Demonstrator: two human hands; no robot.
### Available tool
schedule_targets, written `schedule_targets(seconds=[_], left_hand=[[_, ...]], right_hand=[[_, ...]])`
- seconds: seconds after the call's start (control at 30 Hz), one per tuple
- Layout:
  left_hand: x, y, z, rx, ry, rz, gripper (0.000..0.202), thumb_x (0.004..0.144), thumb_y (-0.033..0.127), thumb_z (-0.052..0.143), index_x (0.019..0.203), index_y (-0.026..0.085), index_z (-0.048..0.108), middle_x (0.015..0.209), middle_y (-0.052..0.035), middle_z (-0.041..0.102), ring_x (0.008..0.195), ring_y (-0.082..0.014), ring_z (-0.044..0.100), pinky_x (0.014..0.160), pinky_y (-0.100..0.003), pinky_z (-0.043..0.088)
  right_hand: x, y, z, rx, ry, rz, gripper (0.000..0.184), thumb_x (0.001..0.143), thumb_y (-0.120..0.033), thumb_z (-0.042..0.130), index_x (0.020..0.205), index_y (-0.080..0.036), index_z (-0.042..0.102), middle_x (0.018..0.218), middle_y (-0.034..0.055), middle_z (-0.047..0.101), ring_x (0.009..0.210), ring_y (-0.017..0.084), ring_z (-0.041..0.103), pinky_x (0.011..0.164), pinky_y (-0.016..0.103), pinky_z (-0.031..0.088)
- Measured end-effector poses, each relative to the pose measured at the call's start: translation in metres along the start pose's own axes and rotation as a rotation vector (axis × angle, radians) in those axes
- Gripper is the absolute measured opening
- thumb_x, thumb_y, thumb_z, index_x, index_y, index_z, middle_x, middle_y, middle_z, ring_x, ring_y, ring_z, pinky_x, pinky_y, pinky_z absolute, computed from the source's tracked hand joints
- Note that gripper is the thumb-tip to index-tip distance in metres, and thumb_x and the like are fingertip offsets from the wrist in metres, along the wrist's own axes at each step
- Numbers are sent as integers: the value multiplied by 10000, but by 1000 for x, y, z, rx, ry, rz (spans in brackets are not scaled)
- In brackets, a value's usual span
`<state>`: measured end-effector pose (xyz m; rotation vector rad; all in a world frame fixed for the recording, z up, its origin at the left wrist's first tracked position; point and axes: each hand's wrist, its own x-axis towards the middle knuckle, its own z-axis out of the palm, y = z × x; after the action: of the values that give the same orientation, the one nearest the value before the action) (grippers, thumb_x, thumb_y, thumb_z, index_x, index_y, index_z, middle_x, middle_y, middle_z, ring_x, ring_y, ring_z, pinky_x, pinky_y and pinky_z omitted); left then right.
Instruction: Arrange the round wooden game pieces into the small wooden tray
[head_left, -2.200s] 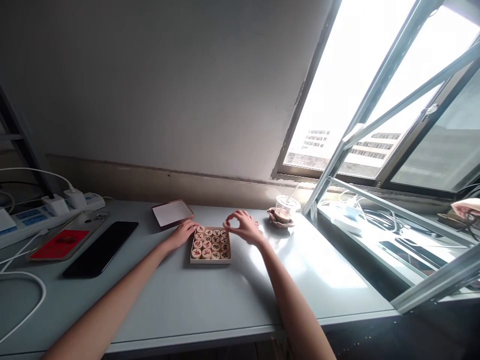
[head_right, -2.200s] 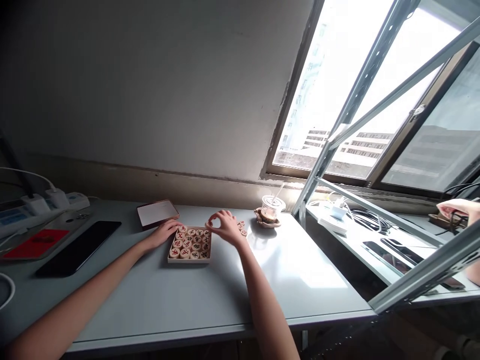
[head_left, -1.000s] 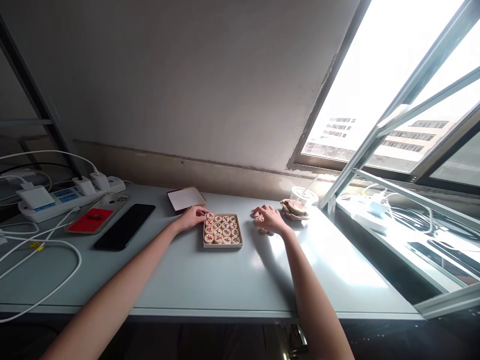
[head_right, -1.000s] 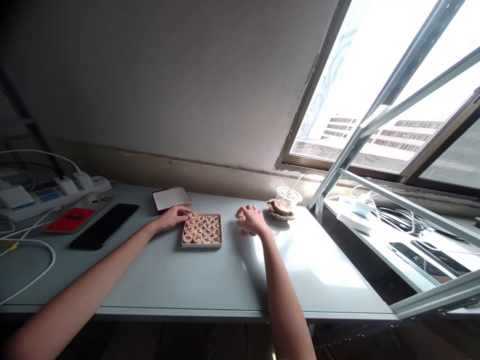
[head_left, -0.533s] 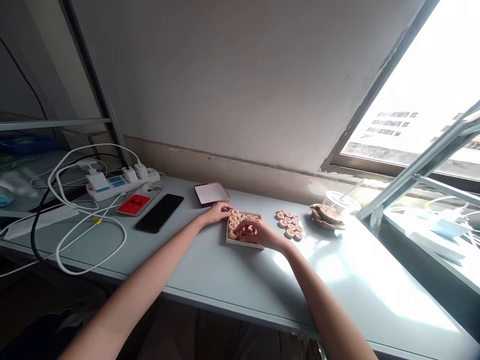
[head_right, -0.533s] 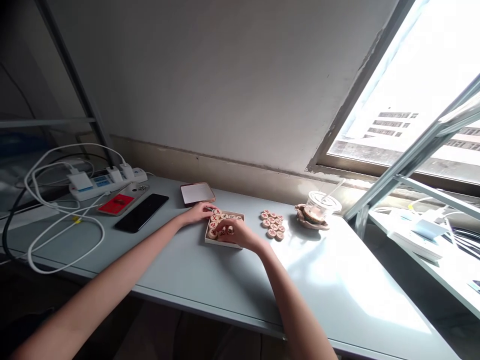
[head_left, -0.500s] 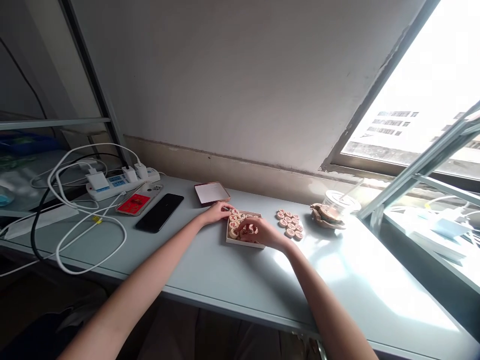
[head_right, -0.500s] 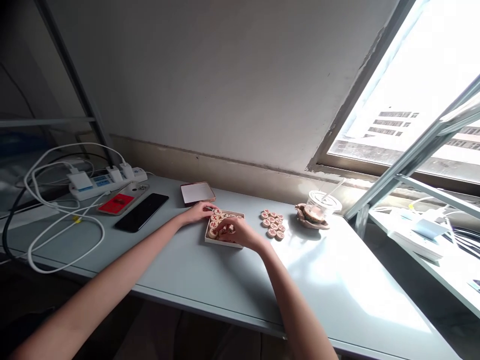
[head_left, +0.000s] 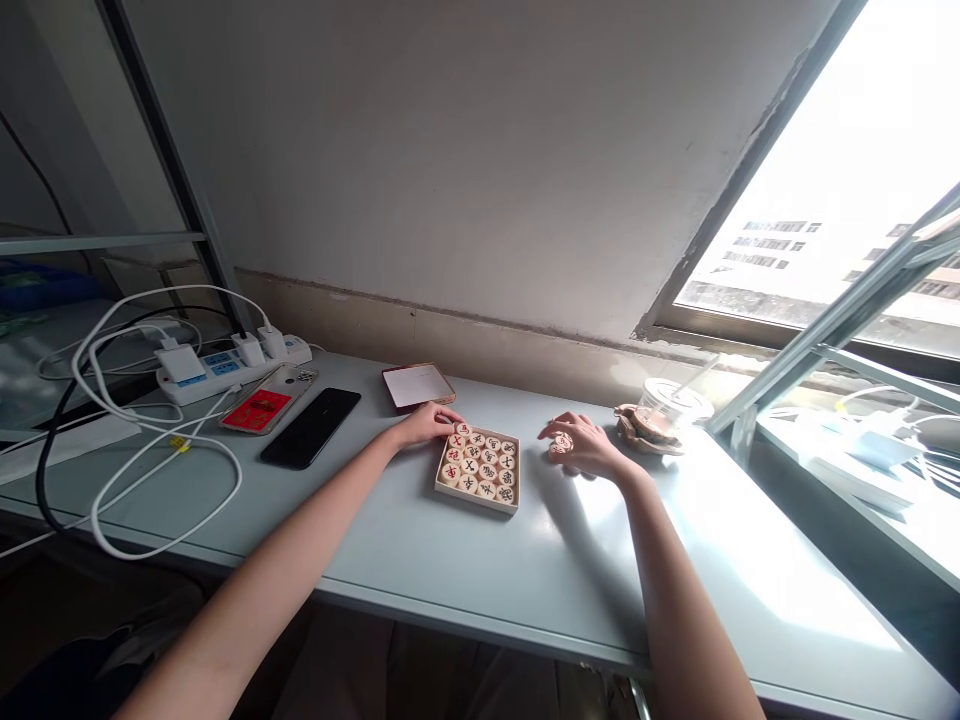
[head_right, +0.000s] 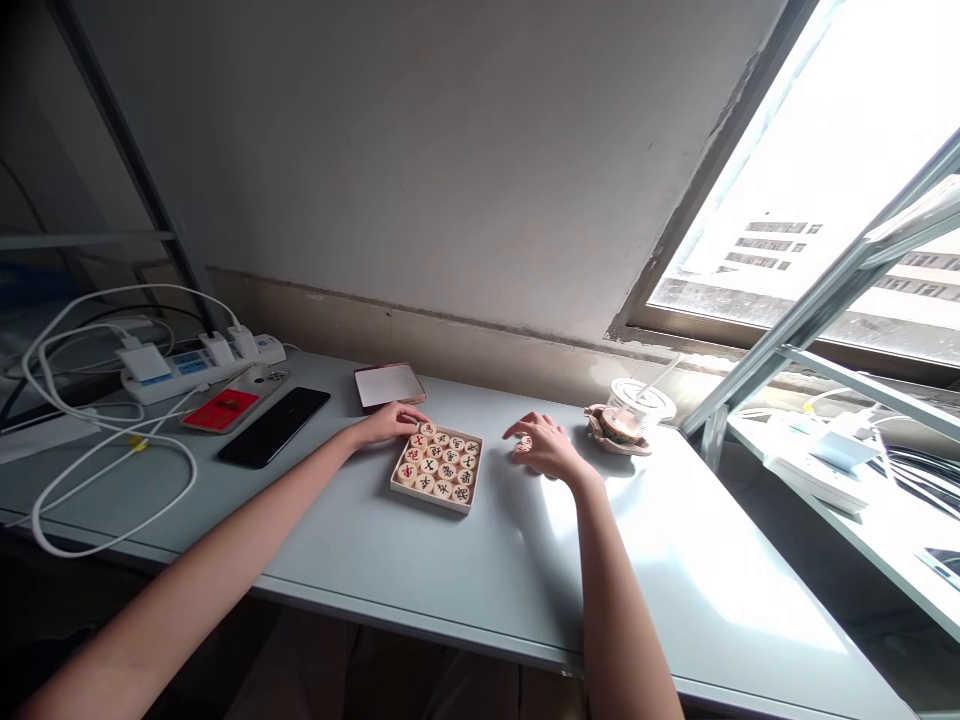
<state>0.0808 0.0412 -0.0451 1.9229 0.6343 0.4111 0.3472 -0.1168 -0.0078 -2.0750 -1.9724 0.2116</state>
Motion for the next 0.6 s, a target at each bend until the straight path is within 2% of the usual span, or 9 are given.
schedule_targets(seconds=[0.07, 0.17, 0.23, 0.3, 0.43, 0.6], left_hand=[[-1, 2, 1, 12, -55, -9, 356, 704, 346, 627, 971, 117, 682, 914, -95, 692, 859, -218, 623, 743, -294, 459], [-2, 4, 4, 35, -114, 22, 352, 708, 377, 637, 952, 129, 690, 887, -75, 687, 851, -215, 613, 736, -291, 454], [-2, 4, 5, 37, -135, 58, 322, 720, 368, 628, 932, 139, 703, 896, -67, 685, 863, -214, 606, 747, -288, 450], [-2, 4, 5, 31, -154, 82, 305, 732, 354, 621, 940, 150, 713, 915, -63, 687, 891, -217, 601, 767, -290, 446], [-1, 3, 3, 8, -186, 76, 336, 736, 359, 634, 1003, 168, 710, 964, -66, 692, 945, -230, 596, 813, -309, 444], [-1, 1, 2, -6, -185, 58, 358, 731, 363, 643, 1019, 159, 698, 961, -74, 695, 943, -230, 604, 831, -323, 449]], right_hand=[[2, -17, 5, 96, 4, -103, 311, 778, -314, 597, 1087, -298, 631, 1082, 71, 551, 1003, 234, 513, 875, 408, 419], [8, -56, 22, 175, 78, -308, 388, 831, -365, 584, 1213, -305, 551, 1176, 61, 543, 1088, 227, 484, 926, 406, 382], [11, -78, 36, 134, 76, -384, 330, 852, -335, 579, 1181, -310, 581, 1150, 56, 576, 1050, 215, 513, 905, 395, 375], [14, -90, 47, 117, 103, -368, 247, 872, -285, 558, 1108, -289, 632, 1094, 54, 611, 974, 195, 549, 876, 373, 381], [16, -87, 56, 222, 144, -337, 161, 845, -232, 594, 981, -238, 678, 1005, 45, 632, 898, 170, 566, 828, 311, 417], [20, -75, 52, 359, 157, -323, 177, 796, -256, 640, 969, -237, 669, 961, 32, 624, 872, 159, 564, 785, 280, 443]])
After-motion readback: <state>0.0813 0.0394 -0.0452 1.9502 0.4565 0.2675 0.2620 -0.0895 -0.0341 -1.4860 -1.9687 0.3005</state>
